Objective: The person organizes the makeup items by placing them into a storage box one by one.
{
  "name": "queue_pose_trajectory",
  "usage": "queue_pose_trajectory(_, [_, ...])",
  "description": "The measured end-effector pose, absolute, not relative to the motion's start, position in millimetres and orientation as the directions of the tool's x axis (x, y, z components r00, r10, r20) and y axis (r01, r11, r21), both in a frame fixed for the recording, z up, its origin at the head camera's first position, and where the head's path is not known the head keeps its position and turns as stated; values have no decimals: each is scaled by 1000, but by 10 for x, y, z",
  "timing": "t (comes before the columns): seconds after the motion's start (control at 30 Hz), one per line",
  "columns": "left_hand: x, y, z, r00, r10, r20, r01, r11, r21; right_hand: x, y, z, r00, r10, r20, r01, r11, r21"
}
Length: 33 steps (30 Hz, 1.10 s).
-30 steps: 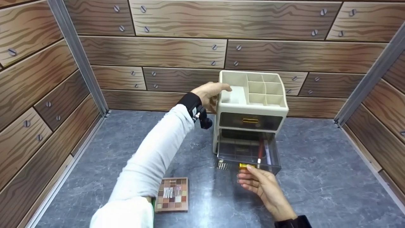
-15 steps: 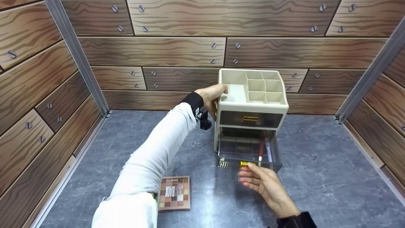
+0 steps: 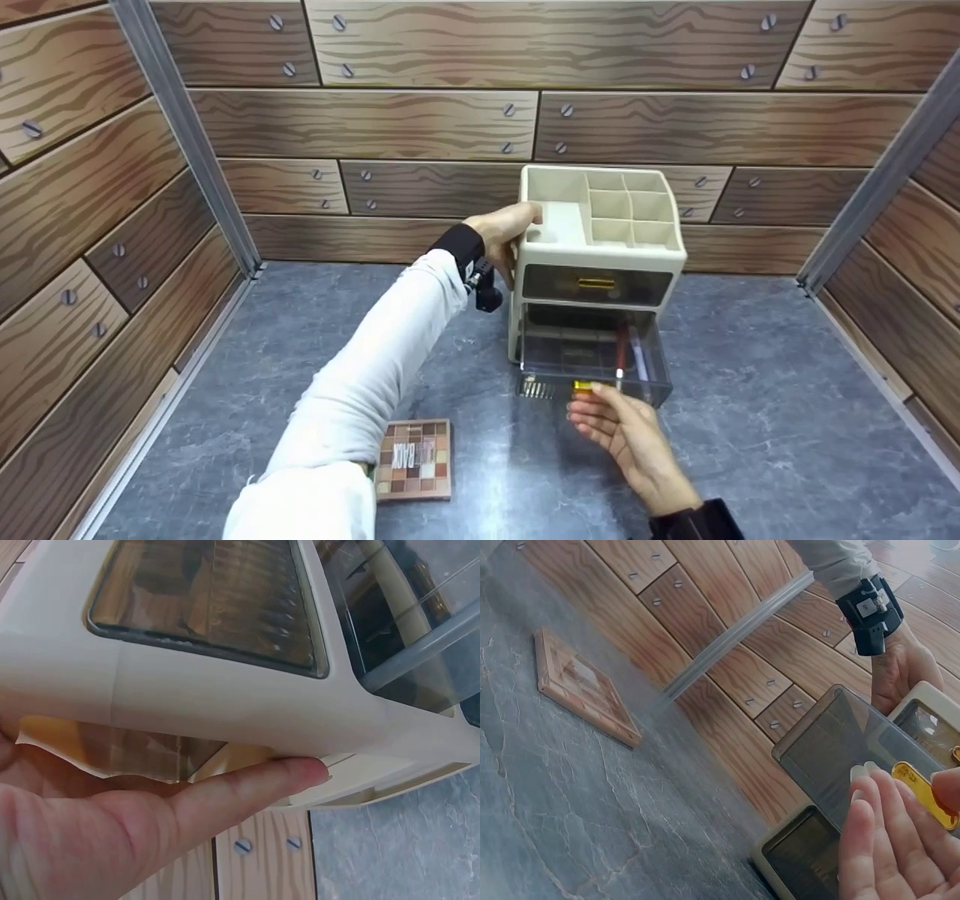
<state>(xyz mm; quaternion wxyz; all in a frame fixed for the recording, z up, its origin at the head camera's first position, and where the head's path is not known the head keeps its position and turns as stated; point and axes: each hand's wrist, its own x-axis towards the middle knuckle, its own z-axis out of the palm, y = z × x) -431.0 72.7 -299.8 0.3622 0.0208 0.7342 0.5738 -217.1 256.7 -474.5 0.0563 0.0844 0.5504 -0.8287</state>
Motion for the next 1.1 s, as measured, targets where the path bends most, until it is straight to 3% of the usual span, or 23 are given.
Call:
queue_pose_trajectory(0.37, [-4326,761,-2982,-747,443,-496,-361,356,862,-2393,2510,-4691,-978,90,-187,138,-392,-910])
queue_pose_trajectory(1.1, [-4256,703,-3054,-780,454,-431,-289,349,891,-2910,2629,-4659,-983,32,-181,154,-400,-904])
